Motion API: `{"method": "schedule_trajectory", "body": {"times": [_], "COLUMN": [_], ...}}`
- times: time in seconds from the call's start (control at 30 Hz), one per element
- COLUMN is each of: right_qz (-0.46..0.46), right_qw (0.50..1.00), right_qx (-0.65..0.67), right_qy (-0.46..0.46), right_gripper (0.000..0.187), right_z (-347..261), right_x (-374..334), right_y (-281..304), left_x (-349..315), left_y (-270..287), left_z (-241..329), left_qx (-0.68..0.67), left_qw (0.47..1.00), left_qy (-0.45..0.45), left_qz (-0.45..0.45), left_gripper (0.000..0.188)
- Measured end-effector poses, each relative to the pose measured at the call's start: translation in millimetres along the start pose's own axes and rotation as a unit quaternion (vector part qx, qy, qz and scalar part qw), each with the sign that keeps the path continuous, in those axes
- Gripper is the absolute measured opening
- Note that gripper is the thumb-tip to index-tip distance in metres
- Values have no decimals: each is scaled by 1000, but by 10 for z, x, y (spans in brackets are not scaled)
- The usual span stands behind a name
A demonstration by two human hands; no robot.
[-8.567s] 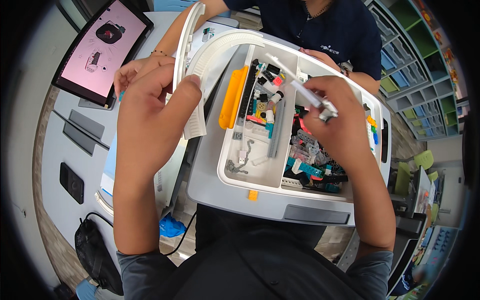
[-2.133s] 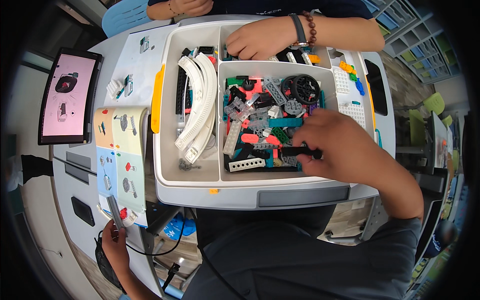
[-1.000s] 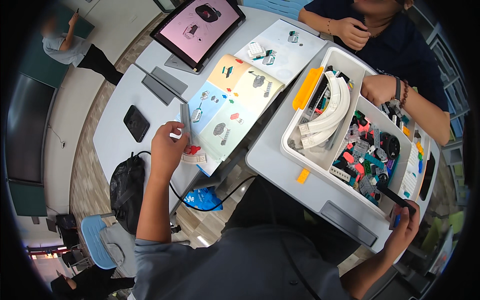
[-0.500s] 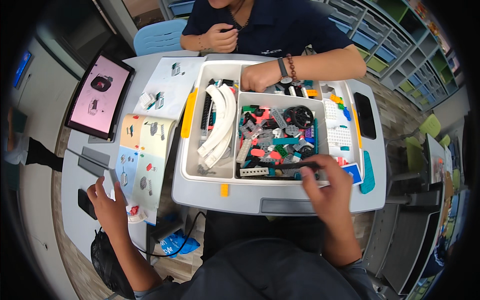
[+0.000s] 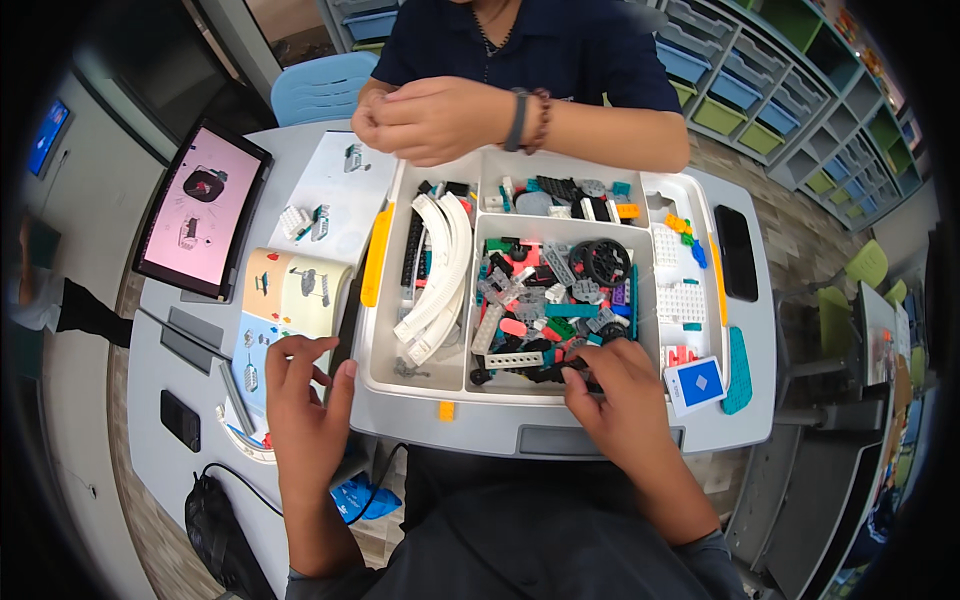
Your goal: The person assembles a Lego model using pieces from a compartmentalized tray, following a printed instruction booklet and a tablet display. They pick, connect, and place various Lego bricks and components, occasionally flipping pages and referencing the guide.
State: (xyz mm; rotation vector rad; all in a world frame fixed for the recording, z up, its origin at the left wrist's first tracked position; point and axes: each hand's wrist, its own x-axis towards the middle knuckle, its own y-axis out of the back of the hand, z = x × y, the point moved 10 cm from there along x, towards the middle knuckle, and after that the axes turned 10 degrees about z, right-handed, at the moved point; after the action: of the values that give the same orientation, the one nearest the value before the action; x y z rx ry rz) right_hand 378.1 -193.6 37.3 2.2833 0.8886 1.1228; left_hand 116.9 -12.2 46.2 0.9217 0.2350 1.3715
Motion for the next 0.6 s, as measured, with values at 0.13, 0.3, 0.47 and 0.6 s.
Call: {"method": "schedule_trajectory", "body": {"times": [0.13,0.3,0.47,0.6], "right_qz": [-1,-10,16,31], "right_qw": [999,997,996,993], "right_qx": [-15,21,41,71], "right_qy": [-35,-77,-80,-88], "right_gripper": [24,20,20,18], "right_z": [107,63,110,77], "right_x": [-45,-92,-128,-137], "right_y": [71,202,371,462], "left_x": [-34,-110,-182,-171], "left_y": [-47,-85,-81,-82], "left_z": [83,201,107,64], "left_qx": [-24,-64,-96,-106], "left_qw": [999,993,991,989], "left_qy": [-36,-94,-94,-98], "left_qz": [-14,-20,-8,-10], "left_gripper": [25,22,17,16]}}
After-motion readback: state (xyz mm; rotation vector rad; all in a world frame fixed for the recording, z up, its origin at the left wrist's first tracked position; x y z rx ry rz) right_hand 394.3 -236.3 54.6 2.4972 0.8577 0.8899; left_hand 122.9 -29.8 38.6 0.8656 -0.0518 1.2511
